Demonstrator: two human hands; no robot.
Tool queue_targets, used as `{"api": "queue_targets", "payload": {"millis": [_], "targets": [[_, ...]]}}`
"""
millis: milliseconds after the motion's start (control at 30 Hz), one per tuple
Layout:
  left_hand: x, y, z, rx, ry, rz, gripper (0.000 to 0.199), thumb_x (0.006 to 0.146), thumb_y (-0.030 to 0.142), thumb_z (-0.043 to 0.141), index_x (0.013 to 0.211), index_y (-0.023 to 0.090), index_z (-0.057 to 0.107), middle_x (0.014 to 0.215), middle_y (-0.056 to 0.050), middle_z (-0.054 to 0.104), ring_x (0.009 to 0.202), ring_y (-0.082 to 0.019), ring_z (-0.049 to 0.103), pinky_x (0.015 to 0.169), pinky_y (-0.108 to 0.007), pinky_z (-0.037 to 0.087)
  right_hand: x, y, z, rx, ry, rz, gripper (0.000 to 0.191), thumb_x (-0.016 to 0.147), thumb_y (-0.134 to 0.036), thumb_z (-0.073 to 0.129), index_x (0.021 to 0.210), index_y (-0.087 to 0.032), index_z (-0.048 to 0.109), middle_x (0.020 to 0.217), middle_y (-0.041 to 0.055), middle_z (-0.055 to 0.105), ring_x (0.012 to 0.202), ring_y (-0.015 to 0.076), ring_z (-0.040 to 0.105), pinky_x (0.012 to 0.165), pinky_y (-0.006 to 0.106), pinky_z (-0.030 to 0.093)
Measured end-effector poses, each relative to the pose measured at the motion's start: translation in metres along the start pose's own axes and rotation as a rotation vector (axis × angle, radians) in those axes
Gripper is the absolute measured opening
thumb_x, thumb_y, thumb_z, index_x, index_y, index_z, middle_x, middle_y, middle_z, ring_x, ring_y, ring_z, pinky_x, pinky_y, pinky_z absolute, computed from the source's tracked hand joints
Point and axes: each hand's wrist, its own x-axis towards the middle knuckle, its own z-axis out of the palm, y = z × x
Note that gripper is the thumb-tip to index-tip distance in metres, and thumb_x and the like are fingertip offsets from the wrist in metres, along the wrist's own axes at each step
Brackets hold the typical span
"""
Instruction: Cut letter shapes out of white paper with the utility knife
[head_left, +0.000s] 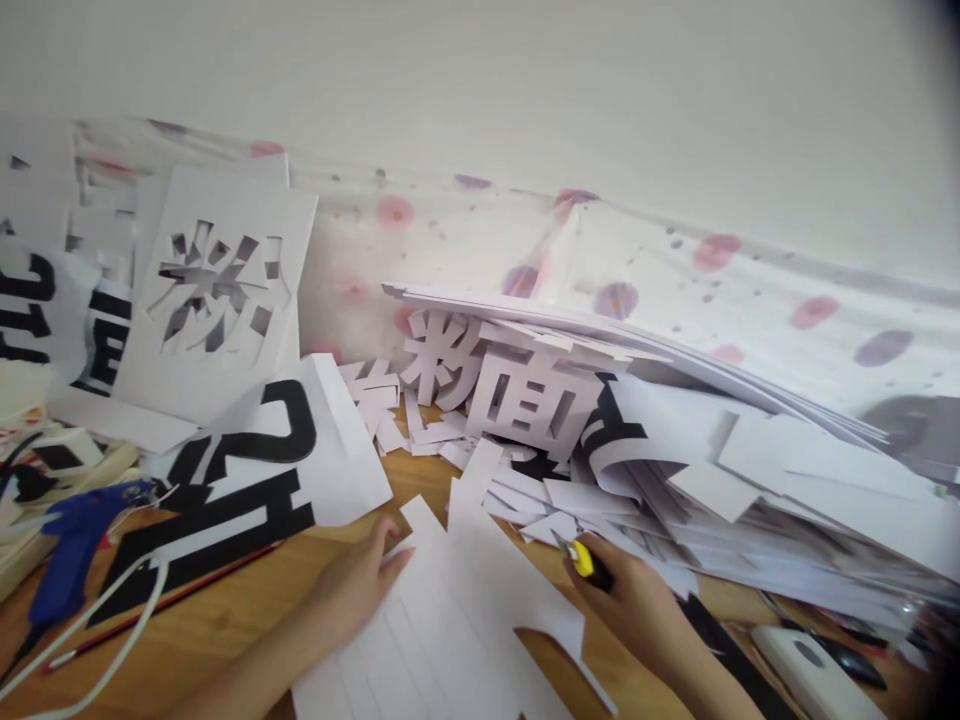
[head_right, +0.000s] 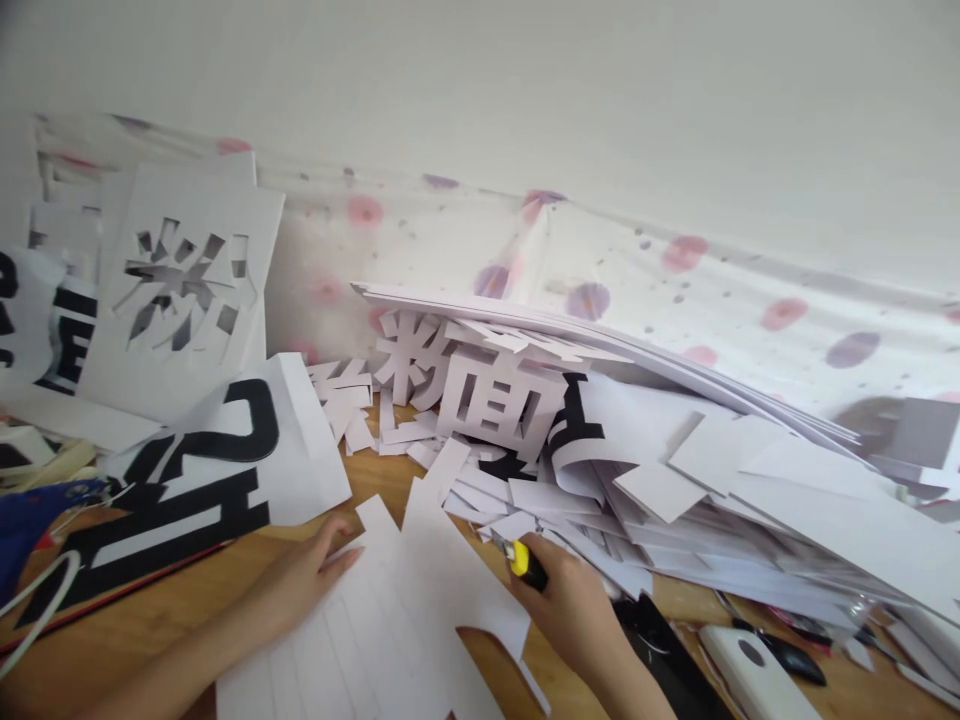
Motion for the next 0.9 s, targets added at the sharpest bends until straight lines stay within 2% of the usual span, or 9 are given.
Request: {"api": "queue_targets", "payload": {"millis": [133,267,367,533,633,700,800,900], "targets": [[0.007,0.006,0.001,-0.080,0.029,0.050,0.028,0.087,0.044,0.037,0.104,0.023,0.045,0.072,-0.001,0.063,0.067,-0.023,0.061,0.060,-0.030,0.039,0.013,-0.005,0.021,-0.053,-0.064,0.036,0.010,0.078,-0.032,0.047,0.076,-0.025,0.054,0.067,0.0000,0.064,0.062,0.0208,0.059,0.054,0.028,0.033],[0.014,0.001,0.006,-0.150,0.038,0.037,0.024,0.088,0.042,0.038,0.104,0.025,0.043,0.080,0.000,0.064,0.069,-0.020,0.061,0.063,-0.029,0.039,0.020,-0.005,0.030,-0.083,-0.085,0.090,0.016,0.081,-0.031,0.042,0.086,-0.025,0.055,0.086,0.0037,0.066,0.076,0.0231,0.061,0.060,0.029,0.036],[0.016,-0.005,0.016,-0.152,0.029,0.003,0.024,0.088,0.040,0.038,0.104,0.024,0.044,0.077,-0.001,0.063,0.068,-0.021,0.061,0.061,-0.028,0.038,0.021,-0.002,0.036,-0.098,-0.129,0.138,0.022,0.081,-0.032,0.041,0.093,-0.024,0.057,0.096,0.0067,0.065,0.081,0.0265,0.062,0.064,0.032,0.038],[0.018,-0.008,0.022,-0.277,0.027,-0.029,0.023,0.086,0.038,0.040,0.104,0.025,0.044,0.069,0.003,0.059,0.059,-0.018,0.056,0.055,-0.027,0.034,0.020,0.003,0.042,-0.107,-0.211,0.217,0.031,0.082,-0.039,0.039,0.099,-0.023,0.059,0.082,0.0092,0.069,0.079,0.0325,0.063,0.063,0.036,0.039],[0.023,-0.009,0.014,-0.360,-0.004,-0.062,0.021,0.084,0.034,0.041,0.102,0.023,0.045,0.062,0.005,0.055,0.054,-0.016,0.051,0.053,-0.026,0.033,0.020,0.005,0.038,-0.080,-0.239,0.227,0.033,0.083,-0.045,0.036,0.092,-0.025,0.060,0.074,0.0064,0.068,0.074,0.0300,0.063,0.061,0.035,0.039],[0.028,-0.010,0.003,-0.402,-0.035,-0.085,0.021,0.082,0.033,0.043,0.099,0.022,0.048,0.065,0.003,0.056,0.058,-0.016,0.053,0.055,-0.026,0.036,0.019,0.005,0.033,-0.045,-0.270,0.221,0.033,0.082,-0.047,0.038,0.089,-0.026,0.062,0.073,0.0037,0.068,0.072,0.0267,0.063,0.061,0.033,0.041],[0.031,-0.014,-0.017,-0.479,-0.104,-0.137,0.025,0.079,0.039,0.048,0.094,0.020,0.054,0.076,-0.001,0.062,0.065,-0.018,0.058,0.058,-0.027,0.040,0.016,0.002,0.021,0.098,-0.331,0.165,0.029,0.078,-0.044,0.048,0.094,-0.028,0.065,0.084,0.0007,0.070,0.079,0.0241,0.063,0.066,0.030,0.043],[0.029,-0.017,-0.039,-0.598,-0.196,-0.164,0.035,0.080,0.047,0.050,0.103,0.022,0.055,0.083,-0.001,0.067,0.077,-0.020,0.064,0.066,-0.028,0.046,0.015,-0.003,0.012,0.282,-0.367,0.127,0.027,0.073,-0.038,0.054,0.093,-0.025,0.066,0.091,0.0009,0.069,0.087,0.0250,0.062,0.073,0.031,0.044]]}}
